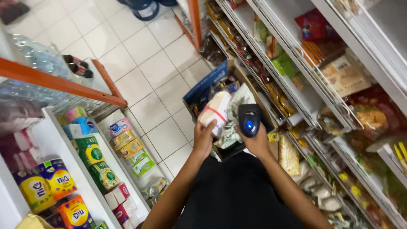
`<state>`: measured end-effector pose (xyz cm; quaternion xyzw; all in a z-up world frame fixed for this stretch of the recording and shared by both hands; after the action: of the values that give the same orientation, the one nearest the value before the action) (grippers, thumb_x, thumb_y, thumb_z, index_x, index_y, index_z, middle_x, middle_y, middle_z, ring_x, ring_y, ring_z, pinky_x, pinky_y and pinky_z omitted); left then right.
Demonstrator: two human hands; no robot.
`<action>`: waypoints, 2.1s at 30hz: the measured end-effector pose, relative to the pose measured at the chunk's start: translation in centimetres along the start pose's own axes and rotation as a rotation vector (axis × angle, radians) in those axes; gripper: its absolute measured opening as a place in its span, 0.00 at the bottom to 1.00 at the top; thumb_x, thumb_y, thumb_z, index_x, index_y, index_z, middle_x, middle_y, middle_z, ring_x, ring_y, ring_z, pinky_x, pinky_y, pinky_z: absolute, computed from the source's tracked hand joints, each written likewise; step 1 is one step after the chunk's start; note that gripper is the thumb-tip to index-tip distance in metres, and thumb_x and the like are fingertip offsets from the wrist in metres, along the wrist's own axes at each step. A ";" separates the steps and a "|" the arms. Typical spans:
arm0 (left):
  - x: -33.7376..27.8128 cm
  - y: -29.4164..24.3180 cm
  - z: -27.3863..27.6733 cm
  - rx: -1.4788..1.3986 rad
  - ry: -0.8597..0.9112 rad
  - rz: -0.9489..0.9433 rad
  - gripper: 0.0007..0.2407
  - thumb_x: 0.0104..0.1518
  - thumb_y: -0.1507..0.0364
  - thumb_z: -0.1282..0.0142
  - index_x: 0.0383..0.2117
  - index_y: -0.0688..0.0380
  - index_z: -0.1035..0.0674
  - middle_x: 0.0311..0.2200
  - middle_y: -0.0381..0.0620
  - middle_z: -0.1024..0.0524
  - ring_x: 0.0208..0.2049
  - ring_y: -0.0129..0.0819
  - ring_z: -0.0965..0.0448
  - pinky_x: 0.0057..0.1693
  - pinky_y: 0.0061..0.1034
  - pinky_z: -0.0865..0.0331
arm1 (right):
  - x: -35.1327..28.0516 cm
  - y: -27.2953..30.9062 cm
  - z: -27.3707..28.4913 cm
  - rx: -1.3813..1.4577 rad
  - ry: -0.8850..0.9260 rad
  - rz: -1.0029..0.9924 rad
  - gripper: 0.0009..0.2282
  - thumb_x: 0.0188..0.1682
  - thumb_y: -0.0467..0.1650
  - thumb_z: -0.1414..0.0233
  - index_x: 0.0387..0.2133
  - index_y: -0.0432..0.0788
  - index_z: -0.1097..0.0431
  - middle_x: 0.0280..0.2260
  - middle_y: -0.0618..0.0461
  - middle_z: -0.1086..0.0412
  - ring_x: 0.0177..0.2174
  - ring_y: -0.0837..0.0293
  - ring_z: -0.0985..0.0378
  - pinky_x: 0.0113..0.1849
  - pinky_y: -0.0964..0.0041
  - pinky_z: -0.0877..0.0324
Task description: The person holds a scanner and points it at various boxed and packaged items including cotton pads and snacks while moving them from a box onto retail shelving.
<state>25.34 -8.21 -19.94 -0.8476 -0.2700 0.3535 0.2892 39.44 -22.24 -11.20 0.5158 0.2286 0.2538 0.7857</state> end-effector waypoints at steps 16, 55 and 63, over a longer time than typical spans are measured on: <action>0.3 0.7 -1.0 -0.348 0.059 0.272 0.22 0.66 0.58 0.49 0.62 0.55 0.30 0.58 0.50 0.26 0.59 0.43 0.26 0.64 0.41 0.38 | -1.4 -6.2 -0.7 0.955 -0.081 -0.213 0.27 0.44 0.20 0.44 0.60 0.40 0.38 0.57 0.53 0.33 0.55 0.59 0.30 0.56 0.60 0.35; -1.1 4.3 2.5 -0.265 -0.028 0.196 0.26 0.62 0.55 0.53 0.64 0.54 0.38 0.62 0.49 0.31 0.61 0.42 0.29 0.65 0.44 0.40 | -2.4 -3.0 0.3 -0.036 0.087 0.241 0.20 0.41 0.27 0.36 0.47 0.37 0.29 0.46 0.44 0.26 0.45 0.51 0.23 0.49 0.59 0.30; -0.9 3.1 1.6 -0.167 0.022 0.088 0.24 0.63 0.60 0.48 0.62 0.61 0.35 0.59 0.50 0.29 0.62 0.42 0.30 0.66 0.47 0.38 | -0.9 -6.2 1.3 0.101 -0.054 -0.065 0.15 0.47 0.33 0.36 0.42 0.37 0.28 0.37 0.52 0.24 0.37 0.62 0.23 0.42 0.66 0.27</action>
<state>24.35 -10.38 -22.59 -0.8837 -0.2577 0.3328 0.2048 40.57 -25.76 -16.38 0.5537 0.2366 0.2023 0.7723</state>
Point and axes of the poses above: each hand's wrist, its own x-axis towards the middle knuckle, its own z-axis out of the back of the hand, y = z × x, the point moved 8 cm from there along x, towards the middle knuckle
